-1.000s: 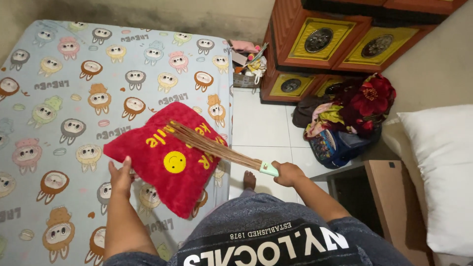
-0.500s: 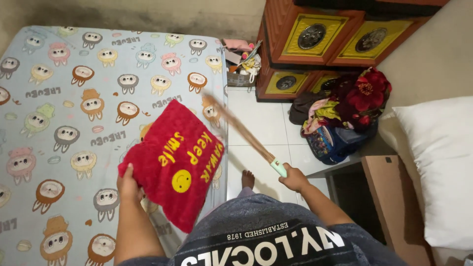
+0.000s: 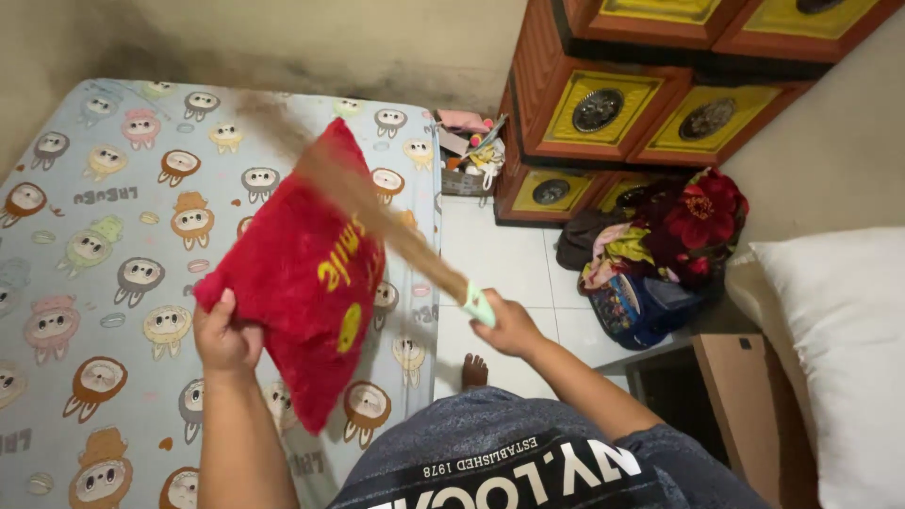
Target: The person uses a small broom to dust a plush toy and then a red pillow. They hold each item with one hand and sweep the surface with the broom in the other hand, flipping the pillow to clean both sides.
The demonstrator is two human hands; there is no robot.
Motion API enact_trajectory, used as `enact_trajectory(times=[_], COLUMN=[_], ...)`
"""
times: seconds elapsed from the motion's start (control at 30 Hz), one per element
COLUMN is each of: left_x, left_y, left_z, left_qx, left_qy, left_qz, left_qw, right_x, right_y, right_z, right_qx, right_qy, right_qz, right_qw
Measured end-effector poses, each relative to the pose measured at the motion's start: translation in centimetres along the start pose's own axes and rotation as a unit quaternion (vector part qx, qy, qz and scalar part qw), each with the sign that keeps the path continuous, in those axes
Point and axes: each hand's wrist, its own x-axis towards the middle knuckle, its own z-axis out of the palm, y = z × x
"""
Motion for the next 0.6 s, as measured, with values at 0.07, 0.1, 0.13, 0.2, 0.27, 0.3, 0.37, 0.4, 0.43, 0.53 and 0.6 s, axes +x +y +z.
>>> enact_trajectory(times=[0.07,0.1,0.13,0.2,0.27,0.3,0.37,0.4,0.43,0.53,0.6], left_x=[-0.9,-1.3,-2.6,-5.0,-5.2,-5.2,-5.5,-5.7,-5.5,-5.7,-5.7], left_y=[-0.3,-0.4,-0.2,0.3,-3.3,-5.1,-5.1,-5.0,-4.8,-4.0,-3.6], left_z=[-1.5,-2.3,-1.4,0.4,-5.3,-8.2,-8.8,-9.3,-9.6,-10.2,-9.7], left_qx=[0.016,0.033,0.032,0.115,0.041,-0.032,-0.03,-0.028,-0.028,-0.05,-0.056], left_qy=[0.045,0.089,0.089,0.244,0.244,0.243,0.247,0.253,0.253,0.233,0.219], left_qz=[-0.022,-0.05,-0.045,-0.15,-0.111,-0.074,-0.075,-0.077,-0.075,-0.056,-0.083], left_qw=[0.999,0.994,0.994,0.951,0.962,0.967,0.966,0.964,0.964,0.97,0.97], right_x=[0.5,0.8,0.8,0.9,2.3,3.0,3.4,3.7,4.2,4.9,5.4], right_y=[-0.3,-0.5,-0.6,-0.7,0.4,1.1,3.2,4.2,5.1,6.9,7.0], right_z=[1.3,2.0,2.3,3.0,3.3,3.5,2.5,2.2,1.7,0.6,0.0], right_qx=[-0.047,-0.092,-0.093,-0.189,-0.255,-0.319,-0.314,-0.308,-0.308,-0.256,-0.225], right_qy=[-0.033,-0.064,-0.064,-0.132,-0.17,-0.209,-0.19,-0.173,-0.172,-0.099,-0.035], right_qz=[-0.033,-0.062,-0.066,-0.088,-0.062,-0.033,-0.002,0.029,0.028,0.164,0.236], right_qw=[0.998,0.992,0.991,0.969,0.95,0.924,0.93,0.935,0.935,0.947,0.945])
